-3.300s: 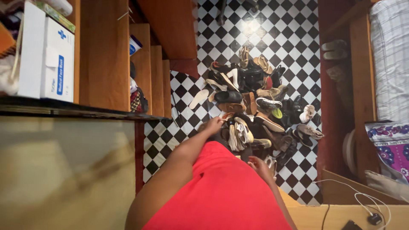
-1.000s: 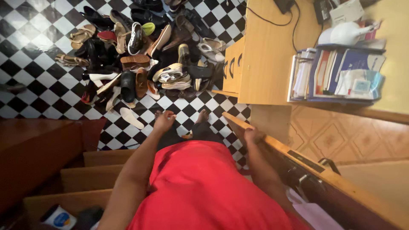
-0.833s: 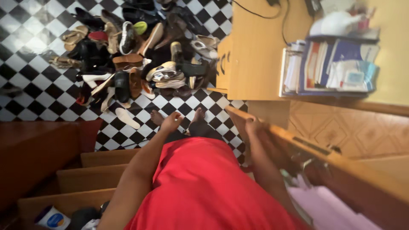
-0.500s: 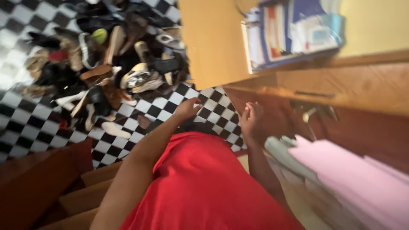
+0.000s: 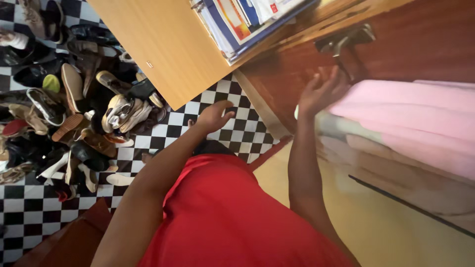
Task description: The person picks up several shoes from a pile on the floor, wipes them with a cloth, and places them onto a wooden shelf one by one.
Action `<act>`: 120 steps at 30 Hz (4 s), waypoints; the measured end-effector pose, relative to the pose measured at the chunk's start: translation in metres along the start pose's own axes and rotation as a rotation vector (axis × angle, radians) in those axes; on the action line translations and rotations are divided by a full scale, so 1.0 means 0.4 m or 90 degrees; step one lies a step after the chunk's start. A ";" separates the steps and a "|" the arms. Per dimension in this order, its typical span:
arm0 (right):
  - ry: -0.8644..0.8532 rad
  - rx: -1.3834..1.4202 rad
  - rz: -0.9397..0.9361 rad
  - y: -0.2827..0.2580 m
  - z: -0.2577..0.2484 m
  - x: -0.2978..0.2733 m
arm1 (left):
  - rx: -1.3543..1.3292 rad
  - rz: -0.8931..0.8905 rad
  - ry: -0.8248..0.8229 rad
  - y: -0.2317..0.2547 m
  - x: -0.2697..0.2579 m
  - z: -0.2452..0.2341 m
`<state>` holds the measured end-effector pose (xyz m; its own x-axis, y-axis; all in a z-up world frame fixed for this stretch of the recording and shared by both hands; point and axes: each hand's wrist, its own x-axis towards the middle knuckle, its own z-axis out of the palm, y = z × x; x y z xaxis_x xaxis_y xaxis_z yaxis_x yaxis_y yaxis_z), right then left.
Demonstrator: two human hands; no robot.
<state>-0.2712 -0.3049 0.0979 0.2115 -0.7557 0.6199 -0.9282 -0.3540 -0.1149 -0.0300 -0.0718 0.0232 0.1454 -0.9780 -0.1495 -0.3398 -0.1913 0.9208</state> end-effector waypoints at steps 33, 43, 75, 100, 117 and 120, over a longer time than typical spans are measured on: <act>-0.549 0.703 -0.510 -0.613 -0.029 -0.420 | -0.088 -0.447 0.330 -0.459 -0.563 -0.022; -0.990 0.578 -0.889 -1.001 -0.143 -0.698 | -0.167 -0.613 0.626 -0.547 -0.975 -0.032; -1.048 0.595 -1.785 -1.775 -0.471 -1.190 | -0.703 -1.016 1.459 -0.452 -1.216 0.312; -1.302 0.425 -1.710 -1.645 -0.422 -1.371 | -0.310 -0.866 1.704 -0.428 -1.280 0.173; -1.036 0.450 -2.027 -1.475 -0.506 -1.495 | -0.223 -0.900 1.786 -0.382 -1.372 0.365; -0.887 0.266 -2.133 -1.456 -0.628 -1.496 | -0.257 -0.960 1.821 -0.392 -1.353 0.365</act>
<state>0.0659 0.4918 -0.0112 -0.6373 0.7218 -0.2699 0.6279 0.2833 -0.7249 -0.1911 0.4754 -0.0928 -0.2860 0.9545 -0.0843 0.5153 0.2274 0.8263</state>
